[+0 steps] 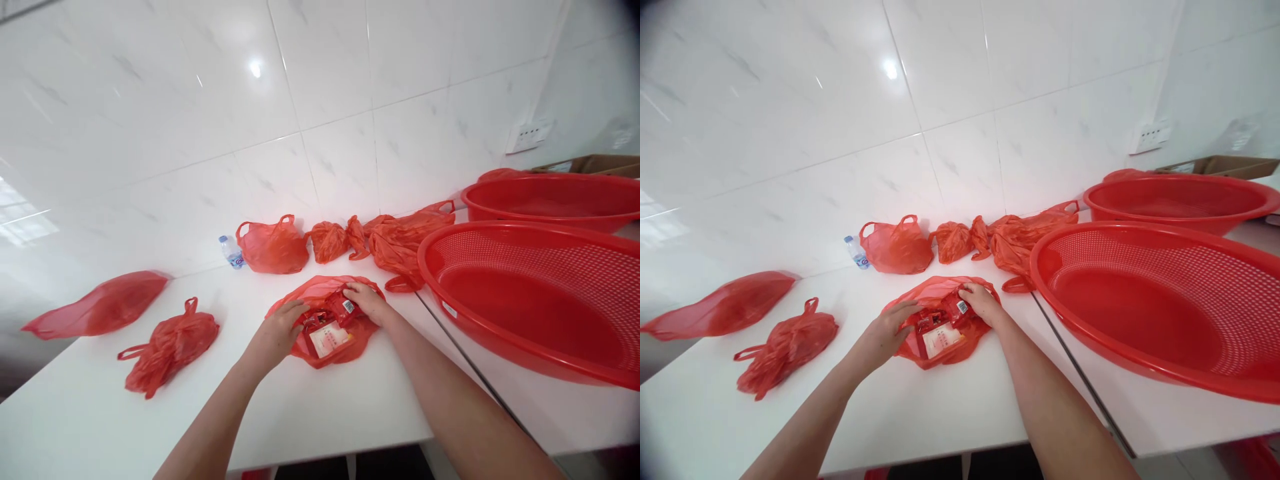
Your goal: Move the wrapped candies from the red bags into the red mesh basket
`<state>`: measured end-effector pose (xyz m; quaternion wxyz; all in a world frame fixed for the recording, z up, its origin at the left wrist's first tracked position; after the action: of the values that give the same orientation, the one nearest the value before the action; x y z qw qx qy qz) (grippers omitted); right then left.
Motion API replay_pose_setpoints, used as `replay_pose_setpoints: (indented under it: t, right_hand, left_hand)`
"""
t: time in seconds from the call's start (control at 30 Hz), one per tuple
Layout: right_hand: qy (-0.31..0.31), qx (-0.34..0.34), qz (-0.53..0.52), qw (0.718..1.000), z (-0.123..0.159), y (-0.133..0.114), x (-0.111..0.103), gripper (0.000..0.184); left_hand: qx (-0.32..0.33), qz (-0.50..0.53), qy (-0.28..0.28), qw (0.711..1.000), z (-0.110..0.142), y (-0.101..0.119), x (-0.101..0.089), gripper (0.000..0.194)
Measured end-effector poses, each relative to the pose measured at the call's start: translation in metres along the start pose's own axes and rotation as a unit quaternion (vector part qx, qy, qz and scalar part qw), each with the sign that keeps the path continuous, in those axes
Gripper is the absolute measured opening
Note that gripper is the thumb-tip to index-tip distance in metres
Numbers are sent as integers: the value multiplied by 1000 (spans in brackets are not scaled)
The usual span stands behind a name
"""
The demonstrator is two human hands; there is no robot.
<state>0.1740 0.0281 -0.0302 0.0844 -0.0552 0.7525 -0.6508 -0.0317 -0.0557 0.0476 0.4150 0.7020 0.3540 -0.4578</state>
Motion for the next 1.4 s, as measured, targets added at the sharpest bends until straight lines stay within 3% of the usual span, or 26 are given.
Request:
replay_pose_setpoints:
  t: [0.2,0.4,0.5,0.6,0.7,0.87,1.0,1.13,1.3,1.4]
  right_hand:
    - [-39,-18,58,997,6,-11,2,31]
    - [-99,-20,77,992,10,-17,6,39]
    - [-98,-26,102,990,9,-18,4,48]
    - [-85,-29,115,989,7,-16,3,52]
    - [-76,-17,95,992,5,-9,5,49]
    - [-62,-22,65,996,4,-3,6,48]
    - [-74,-6,37,997,3,-4,7,44]
    - [-89,6,16,996,4,-7,9,43]
    - [-113,21,-13,993,7,-13,13,38]
    - [-159,29,-9,987,12,-17,15,43]
  left_hand:
    - [16,-52,42,998,14,-7,-7,43]
    - [-20,-46,66,997,31,-16,-25,36]
    - [-31,-31,70,997,33,-21,-32,34]
    - [-16,12,96,995,27,-11,-34,28]
    - [13,88,114,989,13,10,-25,25]
    - [51,128,7,990,-15,27,8,29]
    - [23,134,-30,990,-29,6,21,28]
    - [-45,190,-26,981,-39,-21,22,38]
    - [-67,250,-4,966,-49,-35,24,52]
    - [-49,281,-32,958,-48,-38,34,48]
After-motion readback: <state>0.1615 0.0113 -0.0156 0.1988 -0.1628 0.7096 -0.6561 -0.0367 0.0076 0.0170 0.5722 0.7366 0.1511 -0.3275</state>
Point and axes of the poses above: each hand's wrist, its own z-axis away from the middle knuckle, its own x-axis out of the palm, y = z × x, the point moved 5 cm from there along -z, towards the middle knuckle, and after that the axes turned 6 degrees about -x, right-handed, at the moved point
